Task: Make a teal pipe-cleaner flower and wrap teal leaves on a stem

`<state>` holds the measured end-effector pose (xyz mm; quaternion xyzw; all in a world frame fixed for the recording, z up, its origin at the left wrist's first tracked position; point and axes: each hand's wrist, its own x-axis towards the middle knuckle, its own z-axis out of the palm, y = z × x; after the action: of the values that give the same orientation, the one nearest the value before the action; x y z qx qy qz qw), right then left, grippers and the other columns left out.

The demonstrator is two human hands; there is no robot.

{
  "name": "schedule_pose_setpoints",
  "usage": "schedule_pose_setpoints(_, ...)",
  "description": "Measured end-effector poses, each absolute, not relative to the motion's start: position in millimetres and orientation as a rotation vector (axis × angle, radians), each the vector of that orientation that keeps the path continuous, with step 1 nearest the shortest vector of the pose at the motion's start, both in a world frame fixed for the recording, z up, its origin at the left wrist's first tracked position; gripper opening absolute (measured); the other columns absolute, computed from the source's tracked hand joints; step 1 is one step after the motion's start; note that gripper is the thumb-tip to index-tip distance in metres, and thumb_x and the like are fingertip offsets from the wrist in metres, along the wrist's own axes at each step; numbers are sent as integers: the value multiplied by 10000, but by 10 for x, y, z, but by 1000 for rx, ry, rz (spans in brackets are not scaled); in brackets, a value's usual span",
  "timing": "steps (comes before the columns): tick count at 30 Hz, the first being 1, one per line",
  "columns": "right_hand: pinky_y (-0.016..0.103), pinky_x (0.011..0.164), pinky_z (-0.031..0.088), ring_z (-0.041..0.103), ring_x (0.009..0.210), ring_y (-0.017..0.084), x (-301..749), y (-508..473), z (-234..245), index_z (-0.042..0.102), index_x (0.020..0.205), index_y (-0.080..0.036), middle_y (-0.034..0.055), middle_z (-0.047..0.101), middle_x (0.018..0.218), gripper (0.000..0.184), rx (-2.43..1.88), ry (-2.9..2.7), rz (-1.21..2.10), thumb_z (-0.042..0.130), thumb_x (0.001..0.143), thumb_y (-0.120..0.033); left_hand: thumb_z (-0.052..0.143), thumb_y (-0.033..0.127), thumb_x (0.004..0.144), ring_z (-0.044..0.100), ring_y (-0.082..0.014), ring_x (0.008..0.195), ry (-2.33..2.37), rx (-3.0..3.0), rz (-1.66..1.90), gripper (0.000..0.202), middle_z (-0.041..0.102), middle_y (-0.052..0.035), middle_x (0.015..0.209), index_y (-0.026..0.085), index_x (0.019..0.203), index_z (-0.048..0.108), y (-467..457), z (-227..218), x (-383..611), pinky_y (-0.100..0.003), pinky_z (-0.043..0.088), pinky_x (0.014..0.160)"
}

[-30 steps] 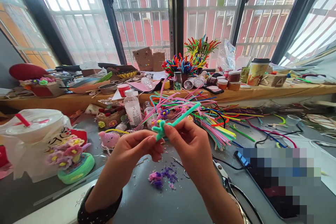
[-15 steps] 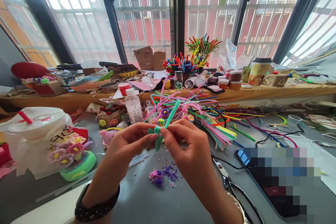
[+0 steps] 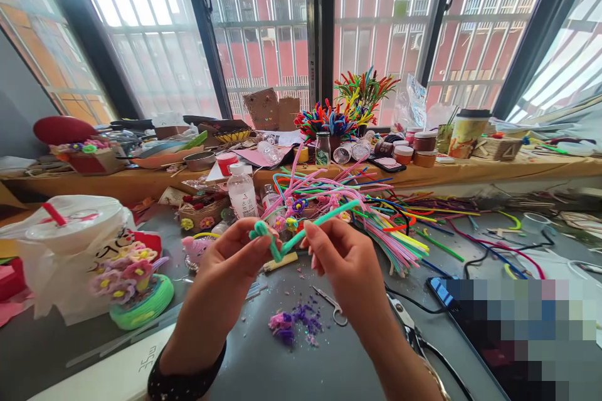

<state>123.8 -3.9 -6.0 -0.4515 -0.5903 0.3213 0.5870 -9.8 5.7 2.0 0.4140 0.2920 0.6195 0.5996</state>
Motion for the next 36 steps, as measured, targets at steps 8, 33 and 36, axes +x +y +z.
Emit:
schedule_pose_setpoints(8, 281, 602, 442, 508, 793, 171, 1265, -175, -24, 587, 941, -234, 54, 503, 911, 242, -809, -1662, -222, 575, 722, -132, 718, 178, 570, 583, -87, 587, 663, 880, 1454, 165, 640, 19, 618, 153, 696, 614, 61, 11, -82, -177, 474, 596)
schedule_pose_setpoints(33, 226, 555, 433, 519, 612, 119, 1225, -58, -111, 609, 794, -163, 23, 561, 671, 92, -854, -1931, -112, 517, 789, -156, 716, 125, 565, 559, -71, 606, 691, 1073, 1370, 156, 645, 14, 635, 150, 694, 633, 53, 20, -142, -139, 435, 576)
schedule_pose_setpoints(36, 221, 574, 431, 528, 640, 117, 1233, -81, -98, 617, 812, -164, 22, 559, 697, 94, -859, -1921, -72, 532, 777, -148, 716, 131, 565, 550, -65, 595, 698, 1052, 1393, 147, 638, 20, 624, 149, 679, 627, 65, 23, -144, -133, 426, 564)
